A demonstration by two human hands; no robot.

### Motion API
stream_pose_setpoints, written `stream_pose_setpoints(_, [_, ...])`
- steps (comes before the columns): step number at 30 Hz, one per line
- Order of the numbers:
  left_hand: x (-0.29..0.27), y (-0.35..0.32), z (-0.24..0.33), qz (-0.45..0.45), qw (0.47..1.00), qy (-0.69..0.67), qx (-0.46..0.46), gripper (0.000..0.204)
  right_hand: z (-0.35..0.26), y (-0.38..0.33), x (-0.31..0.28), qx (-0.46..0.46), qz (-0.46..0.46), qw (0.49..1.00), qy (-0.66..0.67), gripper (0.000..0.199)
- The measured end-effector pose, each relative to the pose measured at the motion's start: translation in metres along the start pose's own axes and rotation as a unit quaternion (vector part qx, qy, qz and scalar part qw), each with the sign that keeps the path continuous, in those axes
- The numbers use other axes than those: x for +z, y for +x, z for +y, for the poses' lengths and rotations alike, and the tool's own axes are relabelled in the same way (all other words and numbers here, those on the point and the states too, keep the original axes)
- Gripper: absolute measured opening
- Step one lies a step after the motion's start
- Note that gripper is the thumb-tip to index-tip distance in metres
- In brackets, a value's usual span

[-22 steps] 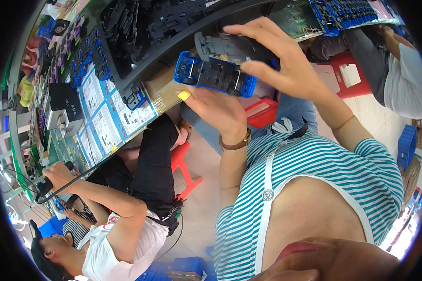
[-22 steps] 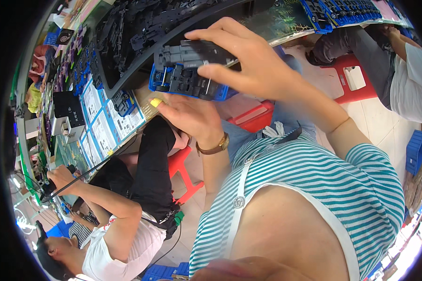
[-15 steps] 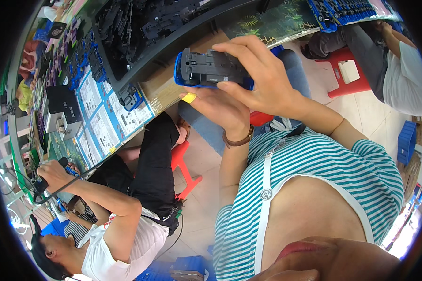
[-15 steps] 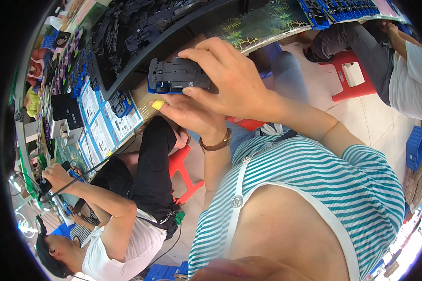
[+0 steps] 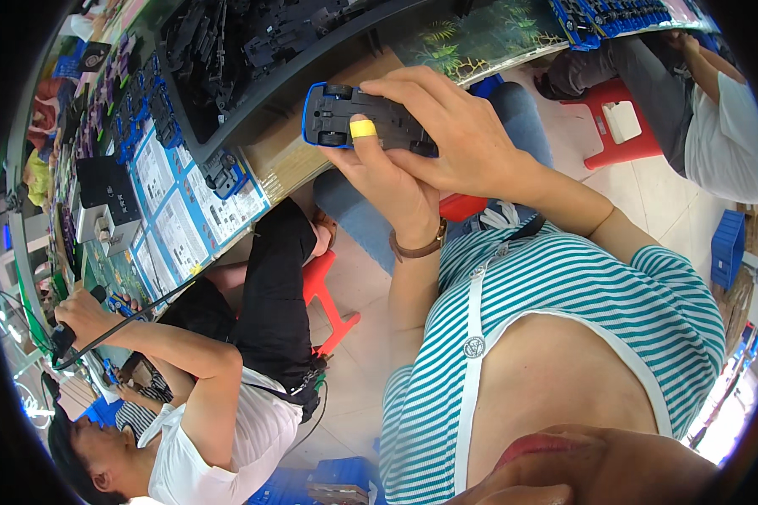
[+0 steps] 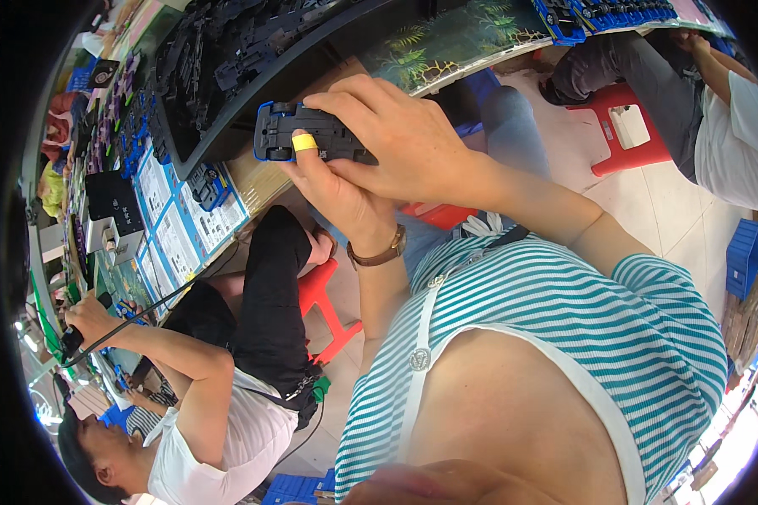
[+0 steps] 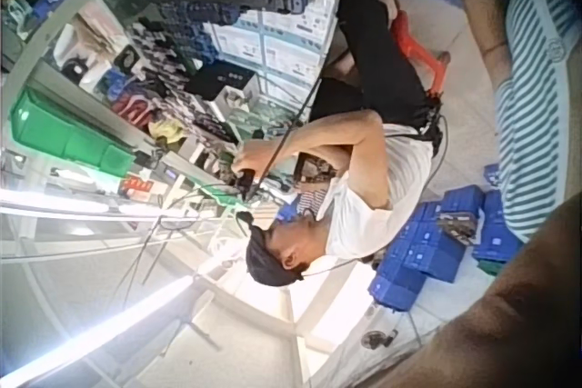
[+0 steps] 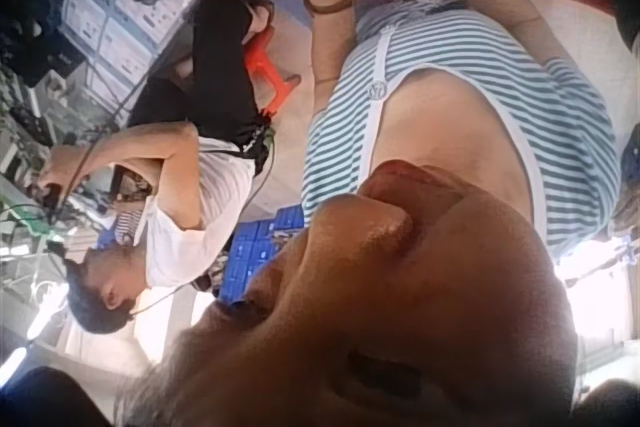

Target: Assembling blue toy cars by fitting plastic chassis and body components together at a manufacturing workbench.

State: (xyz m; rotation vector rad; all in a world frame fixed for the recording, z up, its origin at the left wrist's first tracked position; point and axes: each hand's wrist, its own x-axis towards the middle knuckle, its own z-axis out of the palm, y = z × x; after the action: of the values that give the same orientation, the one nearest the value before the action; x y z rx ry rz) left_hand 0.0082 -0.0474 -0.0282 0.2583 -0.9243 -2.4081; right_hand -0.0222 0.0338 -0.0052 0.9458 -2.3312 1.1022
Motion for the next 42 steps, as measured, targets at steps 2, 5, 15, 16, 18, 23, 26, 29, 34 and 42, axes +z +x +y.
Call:
stream_pose_setpoints(2, [-0.003, 0.001, 0.002, -0.004, 1.0, -0.013, -0.005, 0.043, 0.001, -0.002, -0.006, -0.019, -0.028, 0.999, 0.013, 0.058])
stream_pose_setpoints(5, [-0.007, 0.005, 0.004, -0.017, 1.0, -0.002, -0.013, 0.042, 0.004, -0.004, -0.011, -0.039, -0.05, 0.997, 0.044, 0.055])
stream_pose_setpoints(15, [0.001, 0.01, 0.005, -0.016, 0.998, 0.029, 0.044, 0.042, 0.016, -0.021, -0.011, 0.279, -0.114, 0.818, 0.489, 0.051])
stream_pose_setpoints(16, [0.001, 0.01, 0.004, -0.019, 0.999, 0.029, 0.039, 0.042, 0.017, -0.022, -0.01, 0.285, -0.116, 0.819, 0.484, 0.05])
stream_pose_setpoints(18, [0.002, 0.009, 0.002, -0.027, 0.997, 0.048, 0.045, 0.043, 0.018, -0.024, -0.009, 0.282, -0.094, 0.823, 0.484, 0.048])
stream_pose_setpoints(23, [0.001, 0.01, -0.001, -0.032, 0.994, 0.086, 0.058, 0.047, 0.021, -0.027, -0.004, 0.259, -0.069, 0.831, 0.487, 0.047])
stream_pose_setpoints(26, [0.005, 0.006, 0.003, -0.026, 0.993, 0.099, 0.065, 0.048, 0.018, -0.026, -0.02, 0.288, -0.097, 0.785, 0.539, 0.044])
stream_pose_setpoints(29, [0.003, 0.007, 0.0, -0.028, 0.992, 0.098, 0.076, 0.048, 0.018, -0.026, -0.022, 0.292, -0.102, 0.795, 0.521, 0.042])
stream_pose_setpoints(34, [0.005, 0.002, 0.0, -0.024, 0.991, 0.114, 0.072, 0.049, 0.023, -0.034, -0.013, 0.256, -0.082, 0.815, 0.514, 0.04])
stream_pose_setpoints(42, [0.01, -0.004, 0.005, -0.036, 0.987, 0.131, 0.089, 0.048, 0.021, -0.036, -0.015, 0.222, -0.068, 0.825, 0.515, 0.038])
